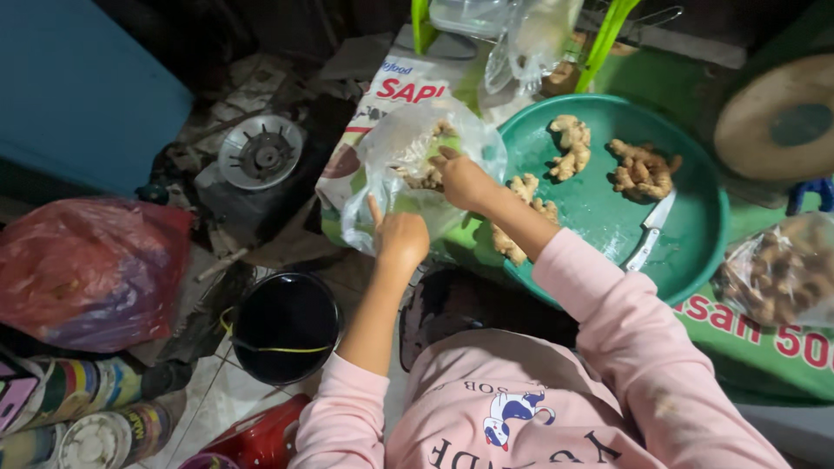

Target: The person removes ginger from plastic bags and places it into a metal bowl on a scale, then transfers the ginger to a green tray. The person repeats this process with multiple bags of ginger, sorting and arranging the ginger on the tray.

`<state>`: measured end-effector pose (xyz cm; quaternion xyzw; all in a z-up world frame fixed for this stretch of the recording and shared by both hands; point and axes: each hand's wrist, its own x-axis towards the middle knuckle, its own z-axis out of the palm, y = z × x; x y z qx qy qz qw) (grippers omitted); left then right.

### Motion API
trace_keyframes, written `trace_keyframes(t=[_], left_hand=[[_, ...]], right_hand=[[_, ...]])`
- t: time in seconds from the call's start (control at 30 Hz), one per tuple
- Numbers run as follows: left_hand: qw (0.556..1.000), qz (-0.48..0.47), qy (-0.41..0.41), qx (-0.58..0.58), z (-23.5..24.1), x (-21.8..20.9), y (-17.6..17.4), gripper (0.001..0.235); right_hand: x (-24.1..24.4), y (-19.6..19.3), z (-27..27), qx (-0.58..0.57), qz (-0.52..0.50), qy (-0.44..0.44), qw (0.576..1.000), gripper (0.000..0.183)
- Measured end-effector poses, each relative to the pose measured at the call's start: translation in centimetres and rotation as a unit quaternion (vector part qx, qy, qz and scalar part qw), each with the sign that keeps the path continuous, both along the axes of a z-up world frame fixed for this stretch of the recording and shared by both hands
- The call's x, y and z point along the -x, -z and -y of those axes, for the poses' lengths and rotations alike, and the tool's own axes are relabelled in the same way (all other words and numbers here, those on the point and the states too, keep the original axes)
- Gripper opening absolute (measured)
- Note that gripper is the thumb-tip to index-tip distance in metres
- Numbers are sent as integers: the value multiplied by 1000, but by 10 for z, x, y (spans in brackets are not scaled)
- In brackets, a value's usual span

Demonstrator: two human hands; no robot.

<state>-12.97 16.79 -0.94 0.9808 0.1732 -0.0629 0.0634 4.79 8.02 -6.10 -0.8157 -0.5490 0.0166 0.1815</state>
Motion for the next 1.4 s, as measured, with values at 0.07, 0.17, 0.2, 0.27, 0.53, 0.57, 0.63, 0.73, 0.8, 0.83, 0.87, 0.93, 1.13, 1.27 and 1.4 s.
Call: trace_keyframes(t=[0.07,0.17,0.2,0.27,0.53,0.57,0.63,0.73,0.8,0.83,0.87,0.93,1.13,1.27,1.4], left_hand=[[1000,24,-18,7,-3,3,7,25],[982,187,-13,-9,-7,-2,9,21],[965,260,-5,-18,-8,-6,10,21],[952,305,41,7,-10,-23,14,22],[970,243,16,-23,-67,-107,70,20],[969,238,5,-70,-74,-118,76,20],[952,275,10,-136,-86,-128,87,32],[932,324,7,-163,-103,-135,95,47],[959,244,-46,-133,-108,-138,95,46],[972,205,-58,-103,-109,-137,95,46],[981,171,-60,-70,-109,-136,93,46],[993,106,-54,10,-108,-132,88,45],[992,44,-22,115,-101,-113,60,43],[990,78,-3,118,-108,-103,36,42],[988,99,10,116,-121,-100,21,41]], right_hand=[[-15,32,-9,74,-57,42,995,72],[-22,72,-15,149,-19,62,987,67],[-24,81,-20,125,1,30,992,68],[-26,92,-28,78,42,-32,996,70],[-44,78,-27,136,-178,8,975,58],[-48,76,-25,140,-199,17,970,56],[-52,74,-25,154,-276,81,945,52],[-51,79,-28,168,-254,108,946,49],[-50,84,-30,161,-184,119,962,58],[-43,89,-31,159,-183,143,960,64],[-39,94,-31,156,-181,167,957,70],[-36,101,-35,74,-124,131,981,75],[-15,133,-49,8,-150,152,977,33],[-15,141,-52,-42,-1,187,981,31],[-23,132,-51,-129,-65,266,953,20]])
